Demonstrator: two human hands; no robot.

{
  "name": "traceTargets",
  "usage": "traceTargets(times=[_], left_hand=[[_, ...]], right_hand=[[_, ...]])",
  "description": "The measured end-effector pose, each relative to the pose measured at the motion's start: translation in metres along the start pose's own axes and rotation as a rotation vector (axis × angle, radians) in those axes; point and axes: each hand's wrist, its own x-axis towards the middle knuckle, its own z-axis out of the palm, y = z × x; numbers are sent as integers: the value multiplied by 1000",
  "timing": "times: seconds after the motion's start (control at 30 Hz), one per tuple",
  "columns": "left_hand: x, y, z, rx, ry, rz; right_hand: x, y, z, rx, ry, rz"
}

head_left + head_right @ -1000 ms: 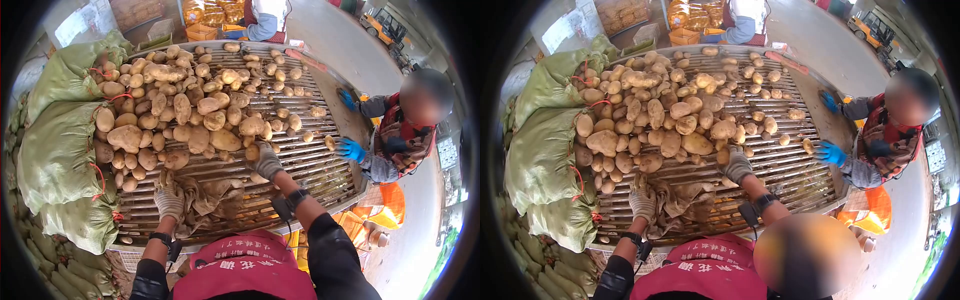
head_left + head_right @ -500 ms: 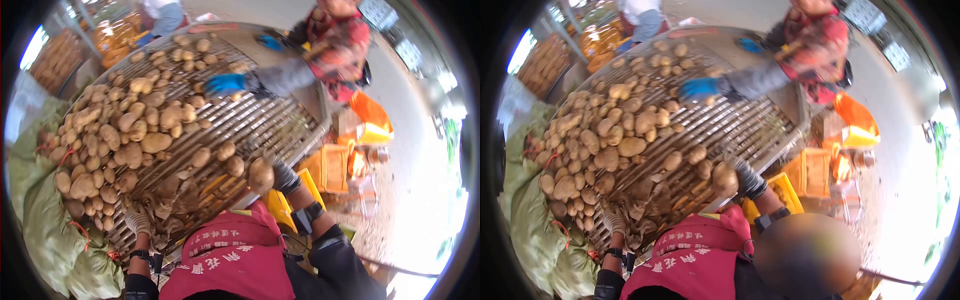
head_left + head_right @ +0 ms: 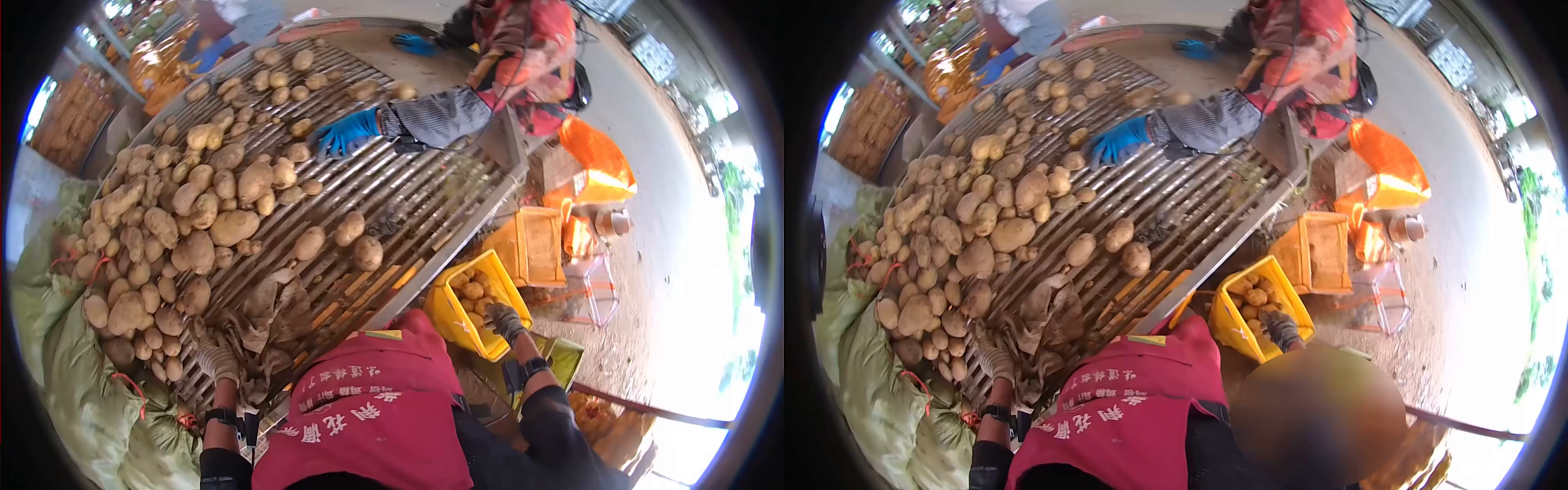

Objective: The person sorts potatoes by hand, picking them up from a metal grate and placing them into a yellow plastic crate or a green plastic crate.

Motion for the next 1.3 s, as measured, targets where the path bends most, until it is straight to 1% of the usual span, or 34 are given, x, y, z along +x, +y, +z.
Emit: traceTargets(times=[0.03, 0.07, 0.1, 0.17, 0.2, 0.23, 0.3, 0.33, 0.37, 0.4, 0.43, 0.47, 0.5, 0.53, 0.57, 0.6, 0.63, 0.7, 0.77, 0.8, 0.87, 0.9, 0.97, 1.0, 1.03, 1.1, 1.17, 1.2, 1.23, 1.3], left_hand=[[1, -3, 0, -24, -54, -43], [3, -16, 13, -39, 14, 26], [4, -20, 15, -36, 43, -11], [4, -16, 13, 153, -70, -78], [1, -7, 6, 126, -70, -75], [-1, 0, 0, 121, -56, -109], [-2, 12, -10, 51, -13, 2], [-2, 14, -14, 9, -62, -30], [-2, 16, -16, 5, -50, -68], [-2, 19, -18, -14, -61, -73], [-2, 21, -19, -36, -75, -74], [-2, 21, -20, -41, -102, -77], [-3, 21, -18, -47, -97, -102], [-3, 19, -17, -5, -59, -45], [-5, 17, -17, 41, -22, 9], [-4, 21, -21, -1, -49, -36], [-4, 22, -22, -1, -49, -66], [-3, 20, -22, -31, -47, -26], [-3, 22, -25, -69, -35, -52], [-1, 24, -28, -54, -61, -62], [0, 27, -31, -42, -98, -73], [-1, 23, -26, -86, -68, -49], [-1, 23, -28, -53, -66, -53], [-2, 25, -29, -54, -85, -72], [-2, 25, -31, -53, -95, -66], [0, 28, -31, -99, -100, -83], [-1, 30, -32, -82, -72, -66], [-1, 30, -31, -53, -62, -66], [-2, 31, -30, -24, -56, -62], [-4, 27, -24, -9, 46, 19]], right_hand=[[-1, -4, 2, 24, 133, -154], [15, -11, -5, -221, 246, -355], [37, -24, -11, -459, 359, -567], [55, -77, -8, -75, 446, -765], [13, -134, 2, -2, 474, -925], [-52, -204, 18, -81, 490, -871], [-25, -238, 39, 162, 406, -1097], [-32, -263, 50, -64, 331, -1171], [-51, -289, 66, -293, 254, -1236], [-74, -317, 90, -468, 265, -1412], [-86, -343, 114, -543, 150, -1394], [-90, -366, 137, -651, 172, -1490], [-106, -397, 152, -739, 7, -1405], [-88, -416, 177, -728, 5, -1504], [-76, -439, 196, -839, 20, -1511], [-68, -460, 215, -937, 78, -1580], [-59, -482, 233, -1003, 88, -1644], [-65, -516, 264, -1235, 144, -1563], [-47, -535, 288, -1330, 49, -1443], [-42, -537, 293, -1344, 35, -1453], [-54, -538, 289, -1378, 68, -1344], [-41, -537, 285, -1233, 12, -1456], [-34, -532, 275, -1038, -146, -1410], [-20, -519, 270, -781, -280, -1395], [-43, -506, 257, -593, -450, -1334], [-58, -473, 228, -220, -833, -1061], [-64, -425, 209, 286, -1074, -704], [-72, -405, 198, 382, -1172, -522], [-87, -391, 190, 496, -1224, -456], [-82, -356, 173, 755, -1265, -303]])
